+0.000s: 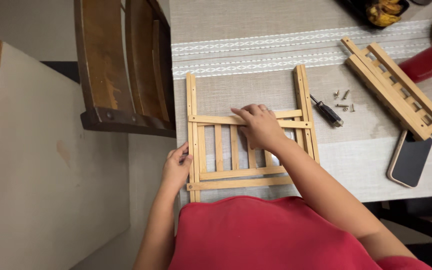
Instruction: The person assembles a small wooden rack by hand, aligning slats and securing them with screws using a screwdriver. They repeatedly position and tighten components on a table surface.
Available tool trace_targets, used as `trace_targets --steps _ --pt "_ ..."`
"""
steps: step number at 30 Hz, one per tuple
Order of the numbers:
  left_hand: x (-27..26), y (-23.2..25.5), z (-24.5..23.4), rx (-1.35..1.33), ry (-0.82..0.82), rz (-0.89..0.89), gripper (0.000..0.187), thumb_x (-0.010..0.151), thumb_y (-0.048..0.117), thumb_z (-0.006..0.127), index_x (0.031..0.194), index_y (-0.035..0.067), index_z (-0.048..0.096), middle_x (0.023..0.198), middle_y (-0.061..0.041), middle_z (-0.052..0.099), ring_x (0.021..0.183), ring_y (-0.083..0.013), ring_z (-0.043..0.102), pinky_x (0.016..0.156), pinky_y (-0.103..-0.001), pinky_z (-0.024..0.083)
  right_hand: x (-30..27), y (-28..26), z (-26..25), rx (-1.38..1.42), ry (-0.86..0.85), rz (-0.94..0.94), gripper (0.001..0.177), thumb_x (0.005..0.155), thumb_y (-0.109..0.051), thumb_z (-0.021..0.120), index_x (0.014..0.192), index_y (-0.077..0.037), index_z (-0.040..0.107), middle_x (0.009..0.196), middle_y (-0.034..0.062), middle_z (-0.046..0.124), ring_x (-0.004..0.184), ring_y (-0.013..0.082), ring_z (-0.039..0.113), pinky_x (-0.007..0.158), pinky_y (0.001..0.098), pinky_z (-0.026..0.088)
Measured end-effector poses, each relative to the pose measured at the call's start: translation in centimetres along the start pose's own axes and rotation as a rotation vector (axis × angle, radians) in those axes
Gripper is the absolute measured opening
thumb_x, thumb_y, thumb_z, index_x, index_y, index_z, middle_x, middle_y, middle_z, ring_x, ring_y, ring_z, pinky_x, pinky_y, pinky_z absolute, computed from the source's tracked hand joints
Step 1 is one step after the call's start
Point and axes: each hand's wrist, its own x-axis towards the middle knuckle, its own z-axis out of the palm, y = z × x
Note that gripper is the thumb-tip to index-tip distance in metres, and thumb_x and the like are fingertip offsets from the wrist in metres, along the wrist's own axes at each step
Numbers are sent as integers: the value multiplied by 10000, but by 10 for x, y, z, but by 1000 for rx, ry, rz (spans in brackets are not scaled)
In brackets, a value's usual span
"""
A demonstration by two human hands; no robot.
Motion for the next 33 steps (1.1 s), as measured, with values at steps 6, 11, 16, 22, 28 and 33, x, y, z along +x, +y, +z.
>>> trace_targets --steps 6,11,16,22,28,33 --pt "1 2 -1 -38 5 66 511 910 168 721 1412 137 635 1208 -100 652 1005 -186 714 896 -308 586 -20 9 -2 -18 37 106 480 837 -100 716 1293 -245 685 1183 43 646 1135 304 570 944 456 454" --pt "3 15 -2 70 11 47 549 894 200 734 1422 129 601 1212 -91 641 964 -182 704 878 -328 584 -11 16 -1 -67 46 131 529 810 -4 673 1280 -243 712 1140 41 648 1110 289 574 934 452 451" --pt "15 28 -3 132 14 71 578 895 224 727 1445 128 578 1237 -89 629 990 -192 687 890 -338 581 13 28 -3 -106 80 124 531 816 6 681 1285 -243 708 1149 41 650 1125 290 573 968 454 448" --pt "52 59 1 196 17 24 625 914 252 701 1503 165 510 1292 -94 569 1100 -210 651 944 -368 555 28 36 0 -106 37 148 652 719 34 703 1301 -259 694 1175 39 642 1147 288 569 975 452 445" --pt "88 82 9 218 77 28 672 909 258 697 1533 171 465 1350 -92 527 1175 -266 606 1017 -413 517 37 44 1 -71 71 149 607 747 -8 736 1296 -264 702 1162 48 641 1141 294 574 982 468 441" --pt "113 84 18 249 116 26 667 910 256 694 1533 174 468 1368 -89 515 1273 -286 555 1083 -431 468 51 47 -2 -42 63 189 580 726 -64 773 1265 -268 704 1163 48 635 1138 297 571 972 474 441"
